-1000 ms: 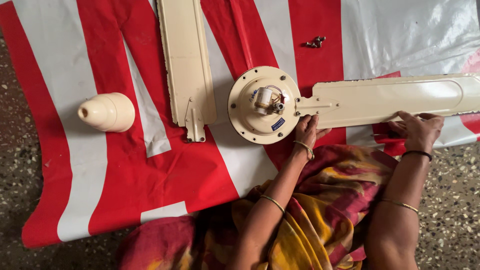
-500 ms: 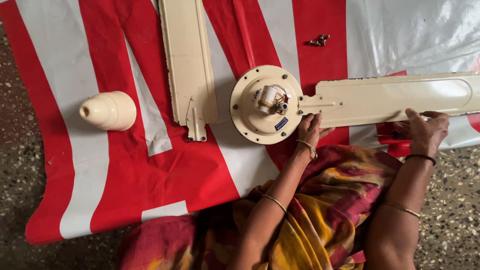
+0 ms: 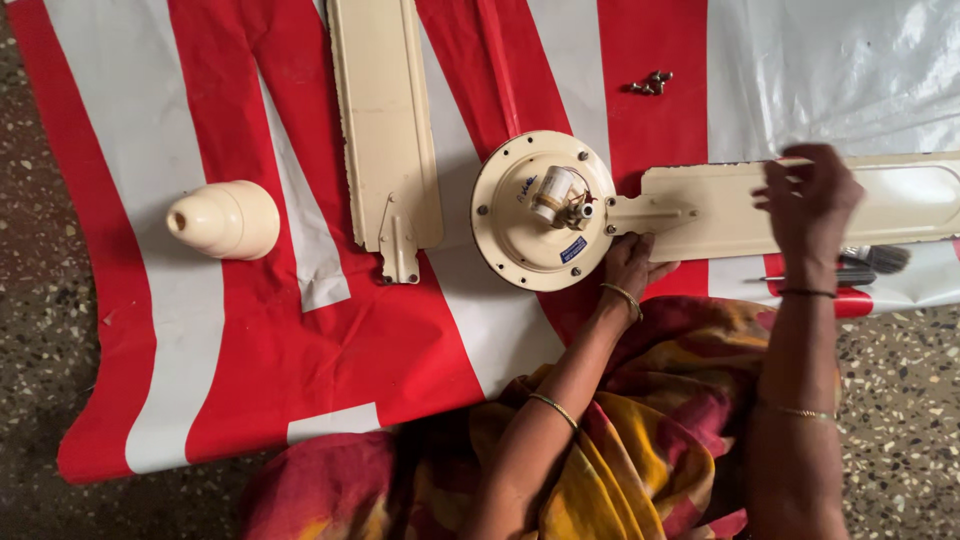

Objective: The person assembles an electric fan by attaching a fan blade to the motor housing using screws. They position the blade, insert screws, and tighten them by hand.

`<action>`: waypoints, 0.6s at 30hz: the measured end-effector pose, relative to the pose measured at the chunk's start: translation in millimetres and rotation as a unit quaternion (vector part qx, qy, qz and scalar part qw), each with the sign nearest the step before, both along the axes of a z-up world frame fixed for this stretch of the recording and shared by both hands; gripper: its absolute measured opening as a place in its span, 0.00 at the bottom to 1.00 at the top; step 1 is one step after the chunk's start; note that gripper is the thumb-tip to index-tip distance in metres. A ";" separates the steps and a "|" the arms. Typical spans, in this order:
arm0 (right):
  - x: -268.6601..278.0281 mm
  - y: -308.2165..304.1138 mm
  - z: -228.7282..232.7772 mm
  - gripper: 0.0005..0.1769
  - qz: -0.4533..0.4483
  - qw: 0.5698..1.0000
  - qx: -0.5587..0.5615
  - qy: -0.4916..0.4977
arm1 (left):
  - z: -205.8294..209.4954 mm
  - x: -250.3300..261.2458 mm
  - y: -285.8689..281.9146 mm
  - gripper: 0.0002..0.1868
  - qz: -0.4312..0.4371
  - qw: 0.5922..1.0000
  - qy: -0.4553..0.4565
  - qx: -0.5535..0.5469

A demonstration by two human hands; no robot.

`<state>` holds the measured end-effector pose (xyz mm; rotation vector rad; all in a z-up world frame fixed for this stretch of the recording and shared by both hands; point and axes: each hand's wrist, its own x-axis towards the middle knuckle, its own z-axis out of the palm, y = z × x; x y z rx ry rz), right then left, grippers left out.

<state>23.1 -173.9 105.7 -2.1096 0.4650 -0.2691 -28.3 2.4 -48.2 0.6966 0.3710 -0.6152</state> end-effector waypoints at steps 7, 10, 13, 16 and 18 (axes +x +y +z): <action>68.3 55.2 -1.2 0.08 0.136 0.979 -0.154 -0.023 | 3.9 -0.5 0.0 0.12 -0.001 1.000 0.027 -0.008; 78.8 79.2 -16.2 0.09 0.218 0.971 -0.100 0.013 | -4.5 0.6 -3.1 0.13 0.014 1.000 0.011 -0.020; 84.5 103.8 -31.6 0.09 0.254 0.951 -0.170 0.044 | -15.7 -6.8 -7.5 0.12 0.014 0.999 0.018 -0.026; 93.5 121.8 -29.7 0.11 0.240 0.953 -0.117 0.141 | -22.3 -6.5 -9.5 0.14 0.019 0.999 0.001 -0.033; 97.9 131.2 -24.4 0.13 0.232 0.954 -0.077 0.176 | -25.3 -5.7 -9.9 0.16 0.021 0.999 -0.007 -0.038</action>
